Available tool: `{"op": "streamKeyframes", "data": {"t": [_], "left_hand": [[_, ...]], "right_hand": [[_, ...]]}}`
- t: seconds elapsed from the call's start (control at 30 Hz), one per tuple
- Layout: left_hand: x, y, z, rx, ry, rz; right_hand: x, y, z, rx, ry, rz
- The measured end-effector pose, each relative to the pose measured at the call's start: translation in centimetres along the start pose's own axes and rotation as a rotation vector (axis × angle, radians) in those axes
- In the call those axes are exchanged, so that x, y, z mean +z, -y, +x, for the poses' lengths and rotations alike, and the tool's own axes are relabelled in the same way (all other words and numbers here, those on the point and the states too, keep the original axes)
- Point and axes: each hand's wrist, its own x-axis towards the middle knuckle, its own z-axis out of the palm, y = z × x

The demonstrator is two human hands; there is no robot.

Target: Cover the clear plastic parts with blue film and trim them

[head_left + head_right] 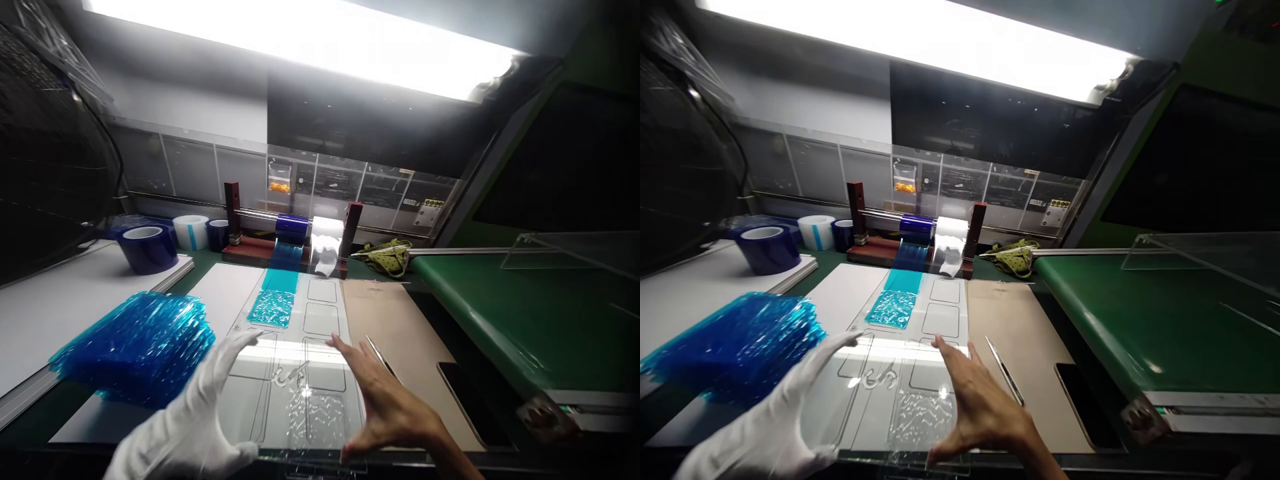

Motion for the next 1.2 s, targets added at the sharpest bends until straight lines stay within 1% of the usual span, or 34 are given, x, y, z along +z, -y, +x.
{"op": "streamKeyframes", "data": {"t": [0.03,0.1,0.13,0.2,0.23,0.27,0.3,0.33,0.37,0.43,0.5,0.53,0.6,0.63,0.67,0.7,0.73,0.77,0.8,0.87,0.9,0.97,1.0,1.07,1.13,1.2], "left_hand": [[0.8,0.0,-0.3,-0.046,0.029,-0.138],[2.9,-0.3,-0.6,-0.120,0.048,-0.369],[3.9,-0.6,-0.5,-0.144,0.041,-0.447],[5.5,-1.2,-0.3,-0.158,-0.021,-0.575],[5.9,-1.3,-0.1,-0.150,-0.052,-0.620],[5.9,-1.4,0.2,-0.142,-0.071,-0.640],[5.5,-1.4,0.4,-0.138,-0.069,-0.634],[4.8,-1.3,0.7,-0.141,-0.038,-0.594],[3.7,-1.3,1.1,-0.143,0.017,-0.514],[1.1,-1.4,2.2,-0.134,0.172,-0.253],[-1.0,-2.3,3.9,-0.069,0.309,0.106],[-1.5,-3.1,4.8,-0.062,0.363,0.300],[-1.7,-4.8,6.8,-0.031,0.496,0.649],[-1.4,-5.5,7.5,-0.012,0.546,0.771],[-1.1,-6.1,8.0,0.010,0.587,0.855],[-0.7,-6.3,8.2,0.023,0.607,0.891],[-0.5,-6.2,8.1,0.016,0.594,0.877],[-0.3,-5.8,7.6,-0.003,0.557,0.806],[-0.2,-5.2,6.9,-0.029,0.508,0.679],[0.0,-3.8,4.9,-0.106,0.405,0.295],[0.3,-3.2,3.8,-0.147,0.376,0.081],[1.0,-2.4,2.1,-0.236,0.360,-0.217],[1.3,-2.3,1.6,-0.268,0.361,-0.289],[1.7,-2.3,1.0,-0.275,0.377,-0.318],[1.5,-2.3,1.0,-0.238,0.406,-0.290],[0.7,-2.2,1.2,-0.204,0.453,-0.264]], "right_hand": [[0.6,-0.2,0.1,0.009,0.014,0.081],[1.6,-0.5,0.4,0.003,0.013,0.200],[1.9,-0.6,0.5,-0.009,-0.003,0.230],[2.1,-0.8,0.7,-0.032,-0.026,0.254],[2.1,-0.9,0.7,-0.039,-0.031,0.255],[2.0,-1.1,0.6,-0.043,-0.032,0.247],[1.7,-1.3,0.4,-0.042,-0.032,0.226],[1.5,-1.6,0.2,-0.037,-0.030,0.189],[1.1,-1.7,-0.1,-0.030,-0.030,0.131],[0.1,-1.7,-0.4,-0.025,-0.055,-0.047],[-0.9,-0.7,-0.3,-0.049,-0.115,-0.273],[-1.5,0.2,-0.1,-0.069,-0.146,-0.382],[-2.4,2.1,0.8,-0.112,-0.182,-0.550],[-2.8,2.9,1.2,-0.129,-0.185,-0.600],[-3.1,3.4,1.4,-0.143,-0.183,-0.627],[-3.3,3.5,1.6,-0.149,-0.181,-0.633],[-3.5,3.3,1.5,-0.149,-0.182,-0.618],[-3.5,2.7,1.3,-0.140,-0.183,-0.583],[-3.4,1.7,0.9,-0.130,-0.177,-0.525],[-2.9,-0.6,-0.1,-0.119,-0.121,-0.347],[-2.4,-1.7,-0.7,-0.108,-0.082,-0.249],[-1.3,-3.5,-1.6,-0.078,-0.014,-0.094],[-0.7,-4.0,-1.9,-0.063,0.003,-0.047],[0.0,-4.4,-2.5,-0.038,0.011,-0.007],[0.1,-4.4,-3.0,-0.024,0.022,0.009],[-0.2,-4.1,-3.4,-0.018,0.054,0.023]]}}
